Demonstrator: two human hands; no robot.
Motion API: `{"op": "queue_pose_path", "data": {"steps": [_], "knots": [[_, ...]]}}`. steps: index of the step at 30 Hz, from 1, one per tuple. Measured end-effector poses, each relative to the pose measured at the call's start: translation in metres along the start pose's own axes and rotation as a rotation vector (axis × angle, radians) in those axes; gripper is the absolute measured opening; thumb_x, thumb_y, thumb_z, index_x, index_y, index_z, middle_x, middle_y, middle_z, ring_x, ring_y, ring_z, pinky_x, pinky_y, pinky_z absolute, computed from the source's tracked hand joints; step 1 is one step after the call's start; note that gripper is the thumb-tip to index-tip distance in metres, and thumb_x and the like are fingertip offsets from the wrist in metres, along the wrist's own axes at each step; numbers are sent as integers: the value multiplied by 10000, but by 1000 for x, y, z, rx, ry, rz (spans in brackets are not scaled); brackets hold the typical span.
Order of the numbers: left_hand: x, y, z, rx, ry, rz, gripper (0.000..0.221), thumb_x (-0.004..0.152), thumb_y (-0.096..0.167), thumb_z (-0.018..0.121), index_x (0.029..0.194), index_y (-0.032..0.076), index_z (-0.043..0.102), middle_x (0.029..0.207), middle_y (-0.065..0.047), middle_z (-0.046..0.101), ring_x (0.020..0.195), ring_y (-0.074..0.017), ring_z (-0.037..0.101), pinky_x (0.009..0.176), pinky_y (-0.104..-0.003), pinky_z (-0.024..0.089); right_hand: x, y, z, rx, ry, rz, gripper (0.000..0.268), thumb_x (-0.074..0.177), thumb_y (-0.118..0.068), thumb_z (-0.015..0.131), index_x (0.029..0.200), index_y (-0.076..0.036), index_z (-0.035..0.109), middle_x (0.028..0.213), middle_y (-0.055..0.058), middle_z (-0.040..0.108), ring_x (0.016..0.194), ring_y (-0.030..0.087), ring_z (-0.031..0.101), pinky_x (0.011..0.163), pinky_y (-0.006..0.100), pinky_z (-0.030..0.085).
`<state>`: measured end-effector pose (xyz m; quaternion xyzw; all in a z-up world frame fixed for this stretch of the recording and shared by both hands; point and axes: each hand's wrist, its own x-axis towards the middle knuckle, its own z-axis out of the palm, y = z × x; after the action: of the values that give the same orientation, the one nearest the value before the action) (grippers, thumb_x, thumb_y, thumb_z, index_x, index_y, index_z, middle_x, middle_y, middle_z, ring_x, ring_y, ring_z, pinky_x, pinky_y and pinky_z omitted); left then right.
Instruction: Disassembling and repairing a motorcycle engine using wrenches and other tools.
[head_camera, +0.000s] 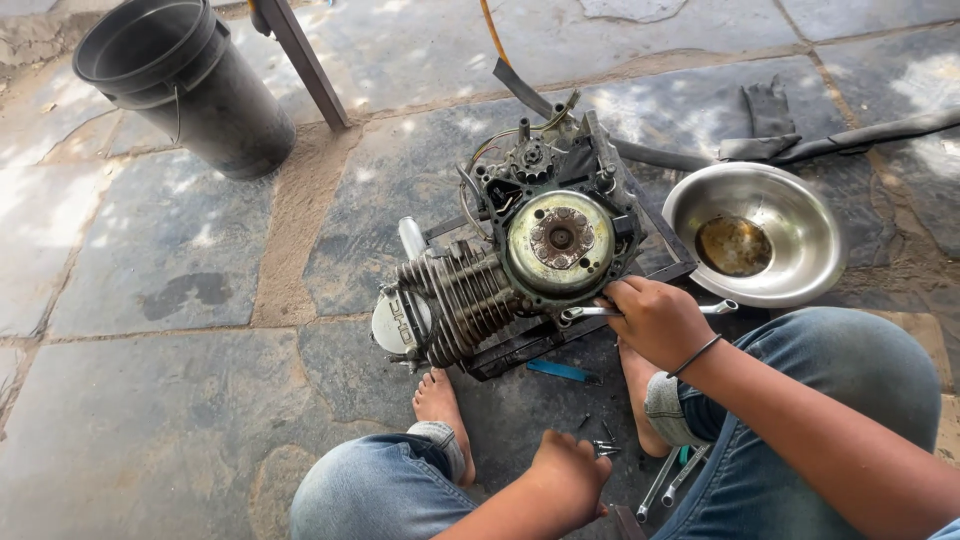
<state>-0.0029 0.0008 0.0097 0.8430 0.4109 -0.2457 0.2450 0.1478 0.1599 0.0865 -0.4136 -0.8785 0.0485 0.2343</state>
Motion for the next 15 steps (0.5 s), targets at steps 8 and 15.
{"op": "queue_pose_path", "data": {"steps": [8,15], "knots": [[17,-3,12,-15,10,-35,613,905,516,674,1370,122,606,1342,-164,610,1267,-367,571,1033,-516,419,-1,-1,-1,-37,-41,19,353,751,-216,773,1050,-61,671,923,91,676,772,306,712,661,408,572],[205,-67,144,-430,256,-312,384,1004,313,565,1257,38,656,1157,-205,722,1157,-357,689,1015,-497,498,-2,10,15,37,-17,0,242,813,-189,716,1018,-83,641,892,94,643,783,330,693,666,443,554]]}}
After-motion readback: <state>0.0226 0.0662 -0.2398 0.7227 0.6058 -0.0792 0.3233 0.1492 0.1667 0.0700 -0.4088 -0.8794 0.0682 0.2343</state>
